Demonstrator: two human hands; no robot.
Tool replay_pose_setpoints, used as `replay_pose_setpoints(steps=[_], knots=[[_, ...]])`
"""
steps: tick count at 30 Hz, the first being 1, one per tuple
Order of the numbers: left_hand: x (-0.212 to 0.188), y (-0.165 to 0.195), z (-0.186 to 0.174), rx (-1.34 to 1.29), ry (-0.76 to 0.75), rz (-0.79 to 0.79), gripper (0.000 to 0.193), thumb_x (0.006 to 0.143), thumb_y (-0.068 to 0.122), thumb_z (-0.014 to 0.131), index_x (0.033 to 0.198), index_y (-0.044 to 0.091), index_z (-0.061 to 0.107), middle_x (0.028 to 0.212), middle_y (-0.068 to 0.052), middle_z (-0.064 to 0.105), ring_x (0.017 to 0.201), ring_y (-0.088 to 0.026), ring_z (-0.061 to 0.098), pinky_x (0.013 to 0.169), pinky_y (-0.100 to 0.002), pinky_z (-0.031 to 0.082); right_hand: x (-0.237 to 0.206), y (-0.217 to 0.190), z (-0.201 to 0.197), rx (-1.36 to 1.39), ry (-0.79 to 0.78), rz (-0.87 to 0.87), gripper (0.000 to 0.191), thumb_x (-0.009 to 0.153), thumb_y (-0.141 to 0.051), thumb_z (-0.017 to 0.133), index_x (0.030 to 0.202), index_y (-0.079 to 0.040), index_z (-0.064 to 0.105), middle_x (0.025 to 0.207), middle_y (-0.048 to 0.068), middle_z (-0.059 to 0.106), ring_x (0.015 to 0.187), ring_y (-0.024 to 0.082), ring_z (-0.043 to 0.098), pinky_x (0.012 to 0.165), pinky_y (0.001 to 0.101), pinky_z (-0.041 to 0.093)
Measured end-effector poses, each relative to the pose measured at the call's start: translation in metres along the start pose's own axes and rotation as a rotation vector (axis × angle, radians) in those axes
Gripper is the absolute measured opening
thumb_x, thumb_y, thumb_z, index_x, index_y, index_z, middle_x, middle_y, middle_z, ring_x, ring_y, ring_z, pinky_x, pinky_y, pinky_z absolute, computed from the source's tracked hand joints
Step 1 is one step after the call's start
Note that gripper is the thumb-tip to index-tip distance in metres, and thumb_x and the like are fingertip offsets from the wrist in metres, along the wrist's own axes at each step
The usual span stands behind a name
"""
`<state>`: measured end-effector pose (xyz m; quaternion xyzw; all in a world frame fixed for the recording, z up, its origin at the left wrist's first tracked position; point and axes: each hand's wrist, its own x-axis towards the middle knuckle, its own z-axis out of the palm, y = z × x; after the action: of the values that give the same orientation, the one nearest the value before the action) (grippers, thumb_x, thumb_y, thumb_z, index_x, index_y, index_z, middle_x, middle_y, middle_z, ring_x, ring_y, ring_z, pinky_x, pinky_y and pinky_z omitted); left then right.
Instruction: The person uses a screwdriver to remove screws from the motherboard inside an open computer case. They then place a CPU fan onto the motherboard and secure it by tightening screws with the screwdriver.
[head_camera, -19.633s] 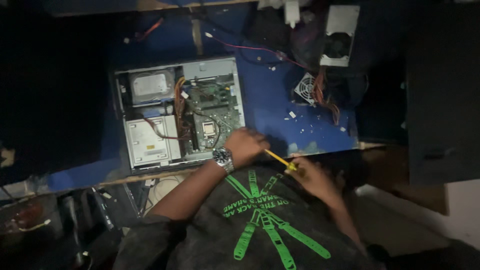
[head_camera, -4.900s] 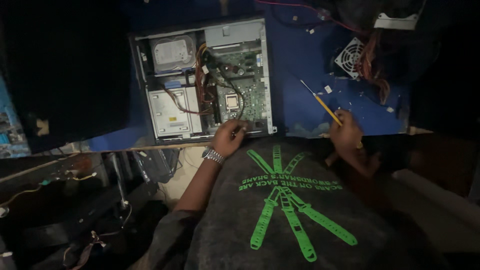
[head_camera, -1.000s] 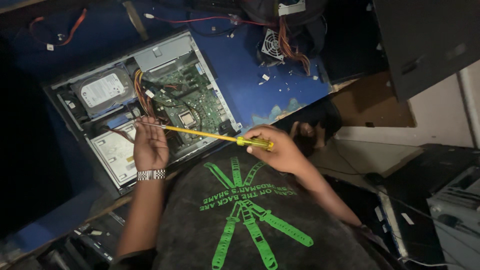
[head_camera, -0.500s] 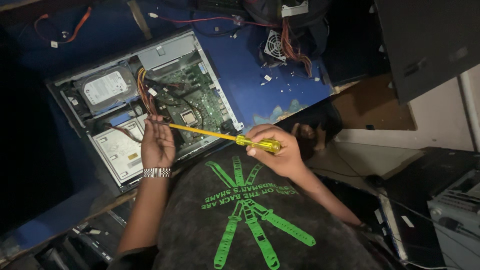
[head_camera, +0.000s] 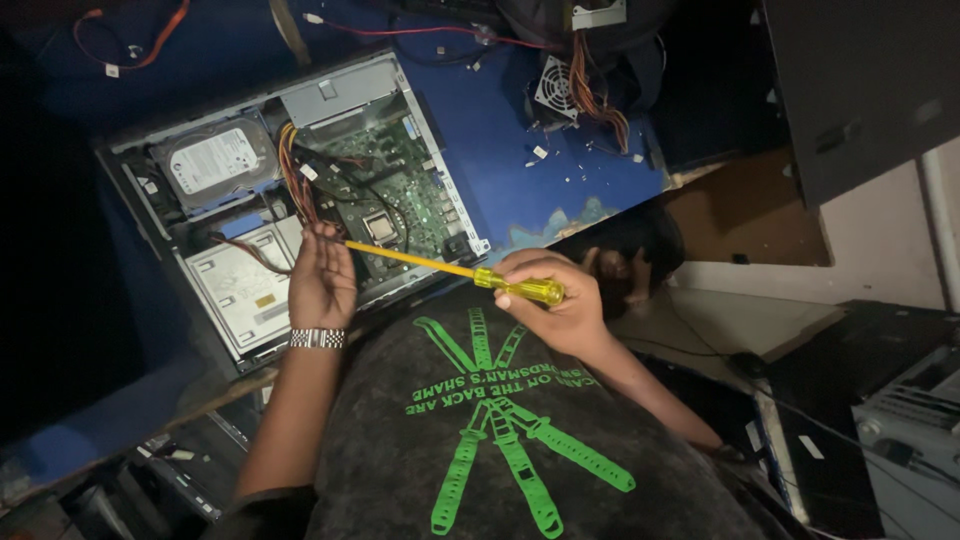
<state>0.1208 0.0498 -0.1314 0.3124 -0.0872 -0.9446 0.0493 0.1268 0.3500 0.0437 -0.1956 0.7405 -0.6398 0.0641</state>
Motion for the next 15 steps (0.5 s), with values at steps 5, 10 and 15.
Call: replay_pose_setpoints(steps=[5,10,15], knots=[[0.001,-0.005,-0.006,-0.020,-0.009,-0.006,0.017,0.101,0.018,0.071,0.111,0.006,0.067,0.107,-0.003,0.073,0.103,-0.013,0.070,0.093,-0.026,0.060,0.000,0.002,0.001,0.028,-0.066,-0.039,0.024,0.091,0.004,0.077,0.114,0.000,0.069,0.123,0.017,0.071,0.111,0.023,0.073,0.096,0.0342,0.064],[-0.004,-0.010,-0.008,-0.006,0.032,0.007,0.020,0.099,0.018,0.070,0.114,0.006,0.068,0.107,-0.002,0.073,0.101,-0.012,0.070,0.089,-0.027,0.060,-0.005,-0.007,-0.004,-0.056,-0.170,-0.046,0.030,0.090,0.001,0.077,0.119,0.001,0.068,0.129,0.020,0.070,0.121,0.029,0.071,0.104,0.0395,0.062],[-0.011,-0.014,-0.002,-0.003,-0.067,-0.033,0.018,0.101,0.017,0.069,0.115,0.005,0.066,0.109,-0.004,0.073,0.104,-0.013,0.070,0.091,-0.027,0.060,-0.008,-0.018,-0.010,-0.158,-0.210,-0.123,0.032,0.089,-0.001,0.080,0.119,-0.001,0.068,0.130,0.019,0.070,0.125,0.031,0.070,0.106,0.0415,0.060]])
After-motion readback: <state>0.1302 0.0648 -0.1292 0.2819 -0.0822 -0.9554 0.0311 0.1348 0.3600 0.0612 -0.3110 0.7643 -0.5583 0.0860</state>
